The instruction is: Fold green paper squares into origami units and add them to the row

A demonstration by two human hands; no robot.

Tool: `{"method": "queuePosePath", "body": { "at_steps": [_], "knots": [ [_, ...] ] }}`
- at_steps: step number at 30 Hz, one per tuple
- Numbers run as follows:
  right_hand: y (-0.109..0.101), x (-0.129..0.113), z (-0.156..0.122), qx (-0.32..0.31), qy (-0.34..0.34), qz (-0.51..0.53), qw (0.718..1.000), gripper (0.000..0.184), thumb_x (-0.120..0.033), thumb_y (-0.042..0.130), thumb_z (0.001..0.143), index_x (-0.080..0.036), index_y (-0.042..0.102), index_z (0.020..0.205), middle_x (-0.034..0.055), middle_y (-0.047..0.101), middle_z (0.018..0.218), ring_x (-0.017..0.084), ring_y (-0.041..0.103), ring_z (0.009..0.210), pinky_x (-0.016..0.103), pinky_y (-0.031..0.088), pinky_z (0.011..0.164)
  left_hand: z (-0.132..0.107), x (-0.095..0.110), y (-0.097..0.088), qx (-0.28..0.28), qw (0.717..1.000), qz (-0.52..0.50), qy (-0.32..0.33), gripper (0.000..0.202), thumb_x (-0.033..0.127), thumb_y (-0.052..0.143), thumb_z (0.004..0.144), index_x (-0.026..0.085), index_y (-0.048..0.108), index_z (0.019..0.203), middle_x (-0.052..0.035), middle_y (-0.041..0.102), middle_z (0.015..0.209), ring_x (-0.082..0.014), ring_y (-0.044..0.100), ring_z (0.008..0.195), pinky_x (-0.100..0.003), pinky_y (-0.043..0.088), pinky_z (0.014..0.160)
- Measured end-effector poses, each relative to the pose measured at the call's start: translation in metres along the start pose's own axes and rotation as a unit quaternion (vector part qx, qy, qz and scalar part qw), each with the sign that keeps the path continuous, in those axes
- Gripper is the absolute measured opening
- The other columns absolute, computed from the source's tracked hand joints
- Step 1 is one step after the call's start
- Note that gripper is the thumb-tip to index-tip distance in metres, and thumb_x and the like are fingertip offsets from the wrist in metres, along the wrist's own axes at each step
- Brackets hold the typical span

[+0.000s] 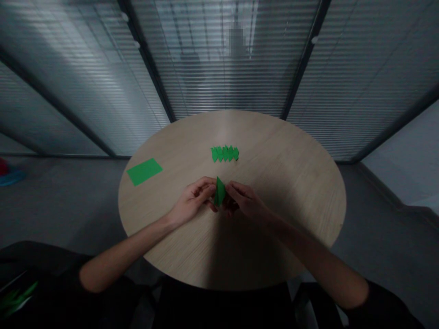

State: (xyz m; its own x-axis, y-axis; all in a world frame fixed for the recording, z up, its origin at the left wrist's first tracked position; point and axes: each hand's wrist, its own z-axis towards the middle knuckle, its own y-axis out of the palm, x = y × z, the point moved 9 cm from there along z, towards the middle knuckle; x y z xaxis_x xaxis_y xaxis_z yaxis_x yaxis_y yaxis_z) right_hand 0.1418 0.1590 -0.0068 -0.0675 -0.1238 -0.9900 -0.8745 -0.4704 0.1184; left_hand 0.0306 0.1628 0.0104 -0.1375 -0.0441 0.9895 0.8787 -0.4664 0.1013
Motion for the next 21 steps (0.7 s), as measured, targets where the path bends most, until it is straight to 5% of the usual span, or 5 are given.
{"method": "queuePosePath", "body": {
  "at_steps": [7, 13, 18, 21],
  "knots": [
    [0.010, -0.002, -0.001, -0.032, -0.007, -0.047, 0.998, 0.044, -0.058, 0.048, 0.100, -0.018, 0.062, 0.085, 0.0017, 0.062, 0.071, 0.011, 0.055, 0.056, 0.025, 0.047, 0.052, -0.001, 0.001, -0.003, 0.016, 0.999, 0.051, 0.009, 0.033, 0.047, 0.058, 0.098, 0.014, 0.061, 0.100, -0.0010, 0.065, 0.070, -0.0107, 0.063, 0.057, -0.023, 0.058, 0.055],
    [-0.004, -0.022, -0.008, 0.074, -0.119, -0.205, 0.969, 0.019, -0.038, 0.057, 0.098, -0.019, 0.057, 0.103, 0.0011, 0.063, 0.080, 0.012, 0.059, 0.062, 0.025, 0.050, 0.057, -0.004, 0.004, -0.011, 0.063, 0.988, 0.133, 0.046, 0.025, 0.036, 0.054, 0.101, 0.013, 0.059, 0.094, 0.0008, 0.062, 0.060, -0.0084, 0.058, 0.051, -0.019, 0.046, 0.051],
    [0.001, -0.028, -0.013, 0.079, -0.173, -0.280, 0.941, 0.042, -0.032, 0.075, 0.084, -0.020, 0.054, 0.118, 0.0025, 0.065, 0.089, 0.015, 0.065, 0.072, 0.028, 0.055, 0.063, -0.003, 0.001, -0.013, 0.069, 0.986, 0.145, 0.035, 0.022, 0.033, 0.053, 0.101, 0.013, 0.060, 0.095, 0.0005, 0.064, 0.059, -0.0093, 0.060, 0.050, -0.019, 0.046, 0.050],
    [0.001, -0.028, -0.013, 0.079, -0.175, -0.281, 0.940, 0.037, -0.037, 0.074, 0.086, -0.021, 0.057, 0.114, 0.0022, 0.068, 0.084, 0.016, 0.067, 0.070, 0.029, 0.056, 0.064, -0.003, 0.000, -0.013, 0.065, 0.987, 0.145, 0.032, 0.022, 0.033, 0.053, 0.101, 0.013, 0.060, 0.097, 0.0012, 0.064, 0.058, -0.0095, 0.060, 0.049, -0.019, 0.046, 0.049]
  ]
}}
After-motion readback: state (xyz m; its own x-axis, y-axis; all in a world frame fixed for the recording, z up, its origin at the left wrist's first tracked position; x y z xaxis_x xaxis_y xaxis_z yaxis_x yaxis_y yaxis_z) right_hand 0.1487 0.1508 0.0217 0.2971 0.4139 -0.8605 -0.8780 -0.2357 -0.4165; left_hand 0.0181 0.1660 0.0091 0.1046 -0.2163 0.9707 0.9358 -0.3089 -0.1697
